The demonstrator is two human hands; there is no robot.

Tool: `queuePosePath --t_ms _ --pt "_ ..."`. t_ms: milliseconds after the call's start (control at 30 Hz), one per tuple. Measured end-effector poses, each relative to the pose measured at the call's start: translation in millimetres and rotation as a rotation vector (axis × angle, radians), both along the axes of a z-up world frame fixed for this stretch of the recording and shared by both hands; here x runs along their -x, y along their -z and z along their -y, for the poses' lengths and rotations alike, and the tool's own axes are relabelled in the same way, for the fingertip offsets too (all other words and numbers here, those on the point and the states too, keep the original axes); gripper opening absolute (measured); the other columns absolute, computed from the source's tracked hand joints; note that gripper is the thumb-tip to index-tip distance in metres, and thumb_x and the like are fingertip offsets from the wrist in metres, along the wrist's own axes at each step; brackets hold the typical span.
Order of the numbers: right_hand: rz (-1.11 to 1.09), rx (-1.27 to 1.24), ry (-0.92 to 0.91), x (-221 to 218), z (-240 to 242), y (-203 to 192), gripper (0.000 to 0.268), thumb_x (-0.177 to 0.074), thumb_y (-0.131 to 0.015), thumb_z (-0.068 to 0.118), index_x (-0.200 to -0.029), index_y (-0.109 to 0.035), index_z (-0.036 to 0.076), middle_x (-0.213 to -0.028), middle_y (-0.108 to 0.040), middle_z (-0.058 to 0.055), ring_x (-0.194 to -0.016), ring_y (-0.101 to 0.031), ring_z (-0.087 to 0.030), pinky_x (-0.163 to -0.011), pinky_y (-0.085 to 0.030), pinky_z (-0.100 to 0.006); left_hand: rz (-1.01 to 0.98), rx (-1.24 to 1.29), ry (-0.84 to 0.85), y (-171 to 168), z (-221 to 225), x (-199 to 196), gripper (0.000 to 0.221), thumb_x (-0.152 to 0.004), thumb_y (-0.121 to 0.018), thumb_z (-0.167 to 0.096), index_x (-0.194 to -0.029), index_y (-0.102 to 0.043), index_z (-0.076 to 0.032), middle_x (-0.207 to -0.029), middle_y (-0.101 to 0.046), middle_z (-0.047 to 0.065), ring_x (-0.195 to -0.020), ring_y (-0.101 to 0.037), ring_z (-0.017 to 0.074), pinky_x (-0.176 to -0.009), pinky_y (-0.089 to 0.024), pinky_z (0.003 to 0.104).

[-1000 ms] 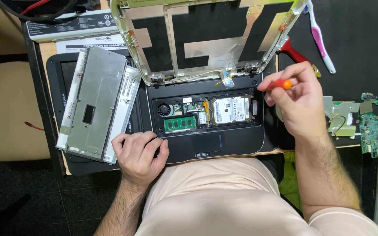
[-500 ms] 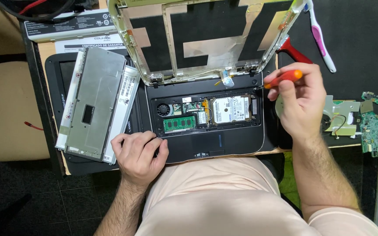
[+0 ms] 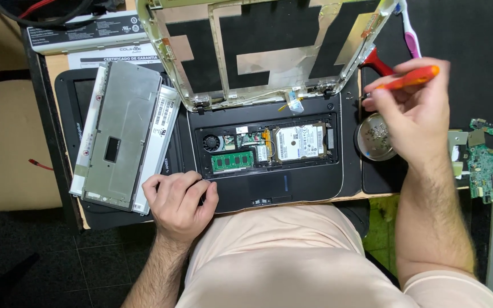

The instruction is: Disassembling and repairing internal components of a laptop, including removing screws and disconnecting cables.

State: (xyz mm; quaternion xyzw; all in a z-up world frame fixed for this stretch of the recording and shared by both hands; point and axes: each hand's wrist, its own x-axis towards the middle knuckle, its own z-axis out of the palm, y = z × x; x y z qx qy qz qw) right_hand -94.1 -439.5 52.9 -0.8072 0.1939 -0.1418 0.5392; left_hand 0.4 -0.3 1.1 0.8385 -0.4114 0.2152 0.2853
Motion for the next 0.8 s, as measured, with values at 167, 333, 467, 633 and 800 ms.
queuePosePath --t_ms 167,333,467,633,800 --pt "-0.116 0.231 0.021 -3.2 -0.8 3.7 0.008 -0.134 -0.075 -0.007 -0.136 -0.068 -0.005 -0.122 -0.085 -0.021 -0.099 -0.089 -0.028 -0.093 -0.075 -0.036 -0.001 -0.001 -0.006 -0.1 0.0 0.3 0.016 -0.108 -0.093 -0.018 -0.097 -0.083 -0.013 -0.107 -0.083 0.005 -0.085 -0.077 0.0256 -0.095 -0.043 0.049" --pt "-0.105 0.177 0.038 -7.8 -5.2 4.1 0.009 -0.137 -0.061 -0.006 -0.137 -0.052 -0.006 -0.117 -0.084 -0.026 -0.091 -0.088 -0.032 -0.086 -0.076 -0.040 -0.011 -0.004 -0.003 -0.3 -0.6 0.5 0.016 -0.109 -0.093 -0.017 -0.097 -0.083 -0.013 -0.107 -0.083 0.006 -0.086 -0.077 0.0253 -0.095 -0.043 0.049" --pt "-0.104 0.211 0.013 -5.5 -2.8 5.5 0.009 -0.139 -0.056 -0.006 -0.141 -0.048 -0.006 -0.117 -0.085 -0.028 -0.093 -0.089 -0.034 -0.088 -0.076 -0.040 -0.004 -0.002 -0.002 0.0 -0.5 0.0 0.016 -0.109 -0.093 -0.017 -0.098 -0.082 -0.013 -0.107 -0.082 0.005 -0.087 -0.077 0.0252 -0.095 -0.043 0.049" --pt "-0.098 0.218 -0.003 -3.1 -5.5 1.1 0.009 -0.140 -0.054 -0.006 -0.144 -0.046 -0.006 -0.118 -0.084 -0.030 -0.094 -0.088 -0.035 -0.088 -0.076 -0.042 -0.001 -0.005 0.001 -2.0 0.3 -0.4 0.017 -0.109 -0.092 -0.016 -0.097 -0.081 -0.012 -0.107 -0.082 0.005 -0.087 -0.078 0.0250 -0.095 -0.043 0.049" --pt "0.003 0.201 0.021 11.8 -27.3 -8.3 0.014 -0.147 -0.062 0.002 -0.140 -0.067 -0.009 -0.132 -0.078 -0.024 -0.098 -0.085 -0.031 -0.090 -0.068 -0.035 -0.007 -0.007 0.020 -14.8 1.7 -3.4 0.016 -0.111 -0.089 -0.017 -0.098 -0.081 -0.013 -0.107 -0.083 0.005 -0.089 -0.076 0.0270 -0.096 -0.045 0.049"
